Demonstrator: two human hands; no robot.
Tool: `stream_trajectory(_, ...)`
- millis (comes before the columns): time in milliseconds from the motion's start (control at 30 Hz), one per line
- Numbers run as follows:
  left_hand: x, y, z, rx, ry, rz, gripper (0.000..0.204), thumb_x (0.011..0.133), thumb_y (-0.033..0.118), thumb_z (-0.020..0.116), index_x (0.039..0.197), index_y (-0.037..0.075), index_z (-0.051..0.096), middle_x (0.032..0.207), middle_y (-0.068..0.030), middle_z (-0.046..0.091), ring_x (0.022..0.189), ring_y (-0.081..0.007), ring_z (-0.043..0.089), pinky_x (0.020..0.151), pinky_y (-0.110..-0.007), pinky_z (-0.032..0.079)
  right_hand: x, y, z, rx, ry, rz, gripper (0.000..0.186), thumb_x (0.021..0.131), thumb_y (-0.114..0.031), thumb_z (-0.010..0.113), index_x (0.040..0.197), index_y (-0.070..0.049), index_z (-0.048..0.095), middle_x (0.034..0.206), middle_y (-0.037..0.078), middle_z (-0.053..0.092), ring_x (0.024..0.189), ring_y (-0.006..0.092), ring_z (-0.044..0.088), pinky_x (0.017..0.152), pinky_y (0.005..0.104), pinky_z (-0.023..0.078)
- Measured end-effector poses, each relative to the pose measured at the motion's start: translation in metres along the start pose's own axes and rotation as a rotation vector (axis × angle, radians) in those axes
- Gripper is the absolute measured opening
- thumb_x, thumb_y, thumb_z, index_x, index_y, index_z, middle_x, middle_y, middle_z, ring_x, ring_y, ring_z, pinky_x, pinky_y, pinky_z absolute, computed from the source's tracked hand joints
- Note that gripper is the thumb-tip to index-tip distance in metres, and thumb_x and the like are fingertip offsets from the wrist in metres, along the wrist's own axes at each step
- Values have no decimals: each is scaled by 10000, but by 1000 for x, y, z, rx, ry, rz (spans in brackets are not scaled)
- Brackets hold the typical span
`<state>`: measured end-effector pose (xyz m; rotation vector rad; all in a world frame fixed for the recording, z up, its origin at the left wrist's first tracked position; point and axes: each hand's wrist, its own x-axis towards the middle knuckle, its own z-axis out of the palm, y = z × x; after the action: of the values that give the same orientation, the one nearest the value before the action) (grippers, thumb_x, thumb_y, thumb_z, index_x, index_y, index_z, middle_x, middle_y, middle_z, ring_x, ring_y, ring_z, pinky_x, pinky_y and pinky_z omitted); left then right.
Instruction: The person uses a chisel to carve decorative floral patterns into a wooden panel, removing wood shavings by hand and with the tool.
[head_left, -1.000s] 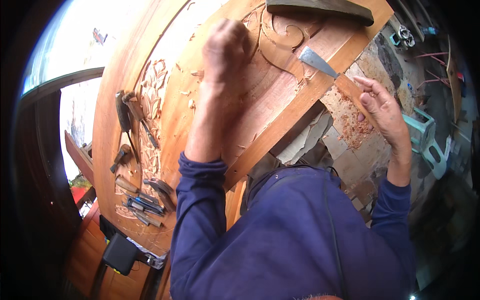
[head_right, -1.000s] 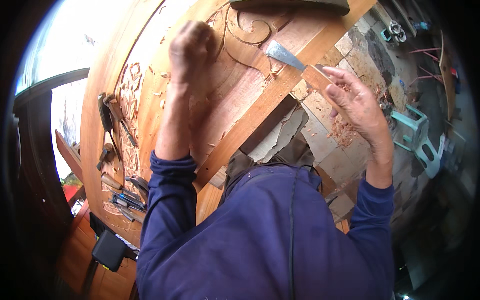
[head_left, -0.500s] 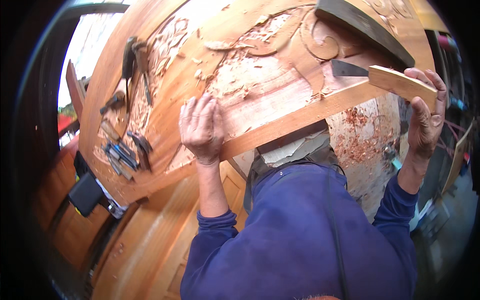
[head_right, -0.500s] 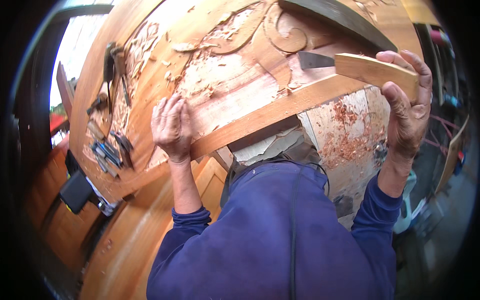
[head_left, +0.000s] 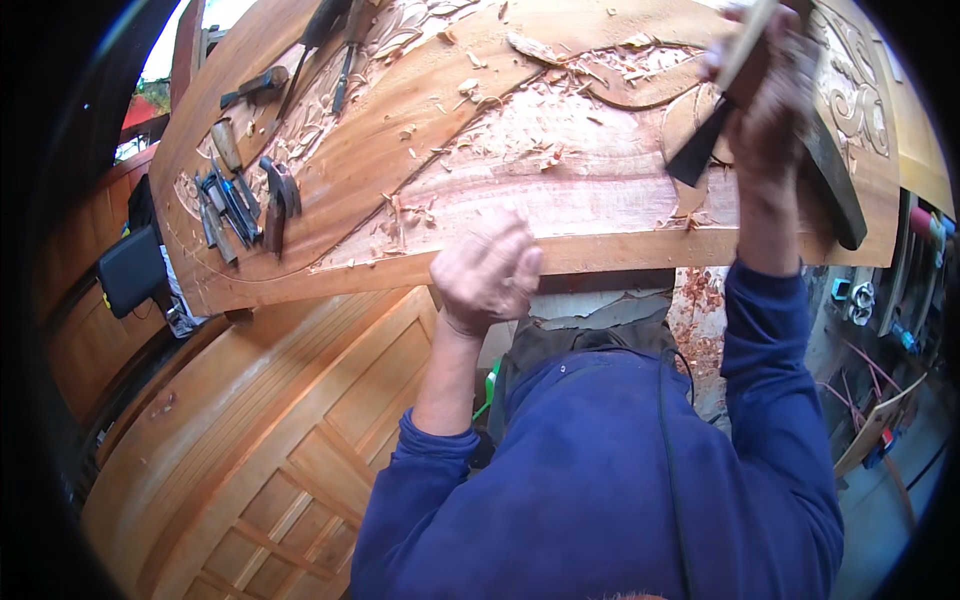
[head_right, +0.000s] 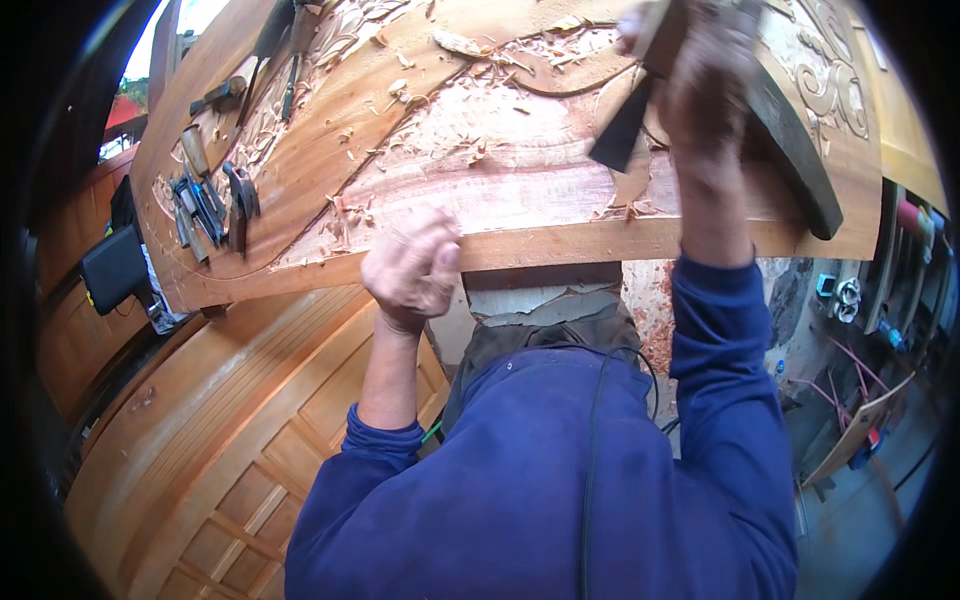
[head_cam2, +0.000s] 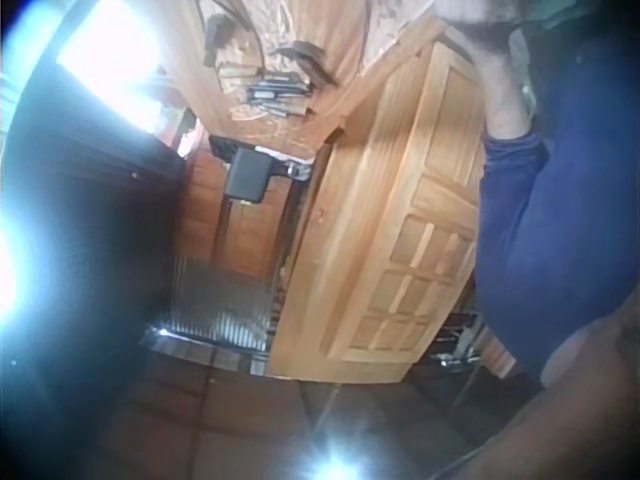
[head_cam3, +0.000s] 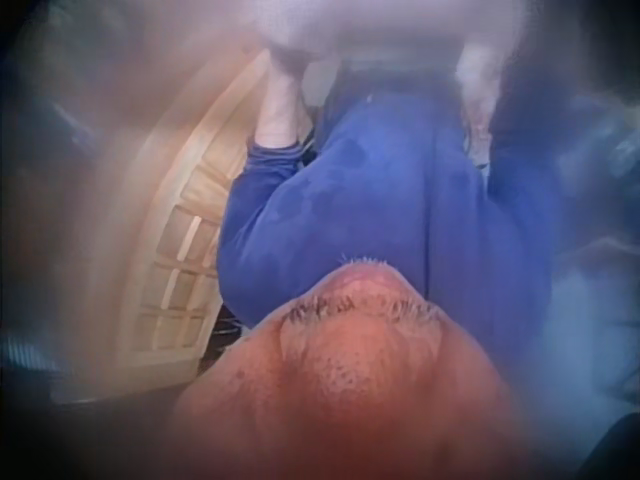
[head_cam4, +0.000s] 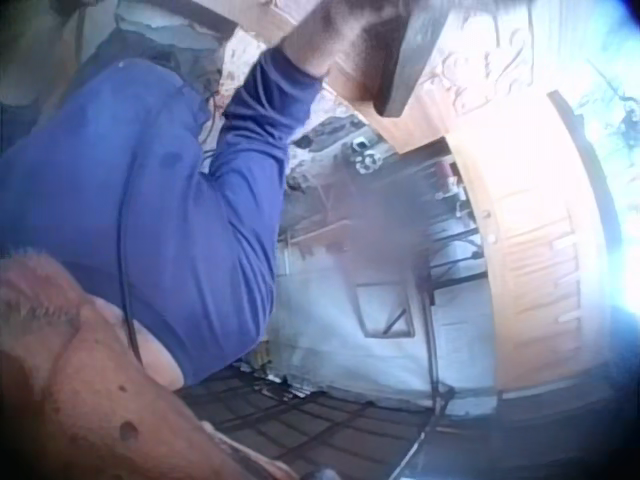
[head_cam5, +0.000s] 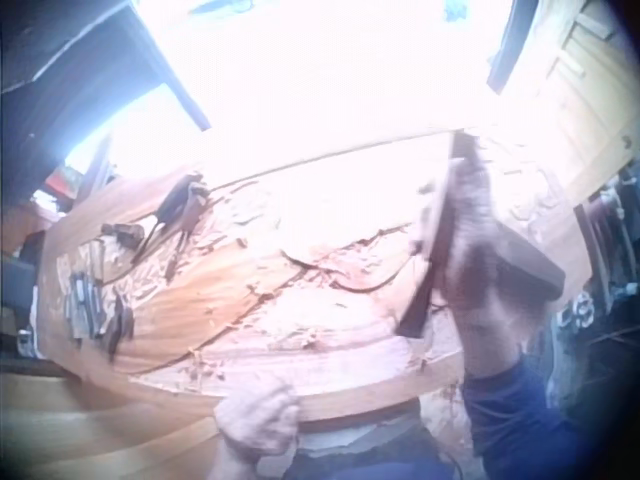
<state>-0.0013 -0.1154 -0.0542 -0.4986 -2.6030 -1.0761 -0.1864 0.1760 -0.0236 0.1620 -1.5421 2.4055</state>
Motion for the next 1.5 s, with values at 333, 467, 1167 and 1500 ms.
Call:
stream_trajectory(333,29,4,2,-325,-318,118,314,1000,274,655,847,37,791,941,-155,814,891,-306,794,877,-407,622,26,89,70,-36,273,159,276,1082,-274,633,1278,-100,546,925,39,650,622,129,653,509,264,553)
stream_trajectory(467,75,-53,5,-521,97,-120,482,1127,262,477,825,-22,722,823,-138,766,825,-247,764,861,-374,606,28,103,68,-130,295,132,228,1102,-350,606,1111,-125,564,817,0,602,574,113,606,479,259,517)
stream_trajectory(1167,234,-90,64,-1433,-65,-266,473,1123,396,460,1472,78,437,1362,-109,581,1229,-176,583,1034,-325,492,-1,103,140,195,200,182,265,1144,-205,538,1305,-6,608,1098,52,698,989,100,670,851,238,558)
stream_trajectory(1500,232,-109,88,-1457,123,-199,130,1119,140,595,1220,77,647,1109,15,672,1017,-63,636,892,-222,531,-12,131,135,47,86,109,324,1141,-165,532,1408,-1,615,1257,74,698,1117,126,650,941,253,532)
